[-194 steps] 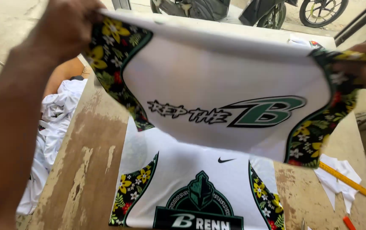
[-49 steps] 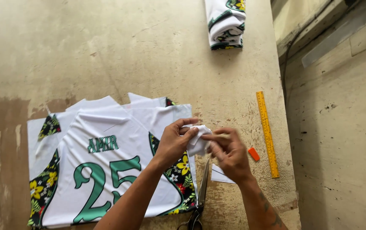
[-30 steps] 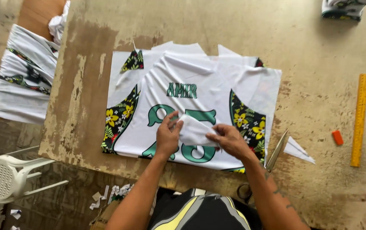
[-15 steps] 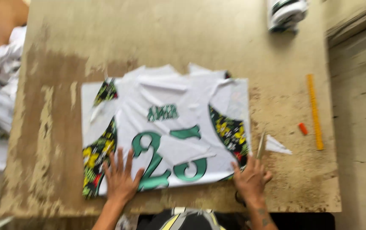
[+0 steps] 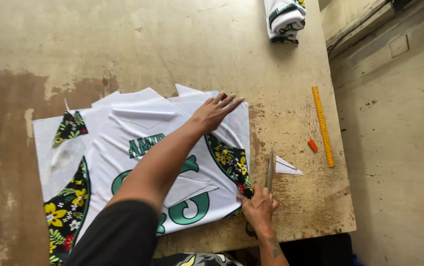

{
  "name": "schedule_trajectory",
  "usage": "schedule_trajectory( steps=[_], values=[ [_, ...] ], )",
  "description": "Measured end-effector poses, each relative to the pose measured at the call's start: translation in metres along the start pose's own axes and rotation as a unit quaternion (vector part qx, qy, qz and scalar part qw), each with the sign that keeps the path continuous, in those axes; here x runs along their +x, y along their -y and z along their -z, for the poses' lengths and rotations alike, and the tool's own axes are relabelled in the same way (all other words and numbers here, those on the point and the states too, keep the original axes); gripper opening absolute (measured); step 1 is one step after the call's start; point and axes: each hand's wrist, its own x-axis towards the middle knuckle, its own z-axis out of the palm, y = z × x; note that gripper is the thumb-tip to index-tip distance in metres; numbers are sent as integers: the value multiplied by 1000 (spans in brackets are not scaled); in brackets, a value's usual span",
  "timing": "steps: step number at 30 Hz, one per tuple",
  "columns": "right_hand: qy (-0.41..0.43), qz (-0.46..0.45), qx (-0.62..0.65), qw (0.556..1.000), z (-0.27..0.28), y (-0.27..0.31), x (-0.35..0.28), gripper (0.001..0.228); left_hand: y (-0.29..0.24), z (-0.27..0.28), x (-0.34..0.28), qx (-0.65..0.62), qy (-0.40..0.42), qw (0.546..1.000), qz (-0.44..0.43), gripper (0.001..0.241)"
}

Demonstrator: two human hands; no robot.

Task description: Cutting out a printed jersey pattern from a fabric sheet using scissors and then folding the finished garment.

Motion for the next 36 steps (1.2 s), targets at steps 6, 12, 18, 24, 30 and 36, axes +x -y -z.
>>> schedule_trajectory(
  steps=[6,12,18,24,30,36],
  values=[
    [-127,27,31,991,22,-11,10,28,9,-5,87,52,139,989,-7,40],
    [-196,178,46,963,35,31,-51,23,71,46,-16,-59,-68,991,-104,40],
    [-51,320,-2,946,-43,110,-163,57,142,55,-190,26,-104,993,-44,69],
    [4,547,117,829,-118,184,-217,55,205,26,-333,-11,-105,949,297,66],
    [-51,634,-21,771,-170,224,-223,59,196,27,-360,-35,-53,895,442,82],
    [31,365,294,883,-141,193,-229,29,165,111,-308,-229,74,821,517,50]
  ],
)
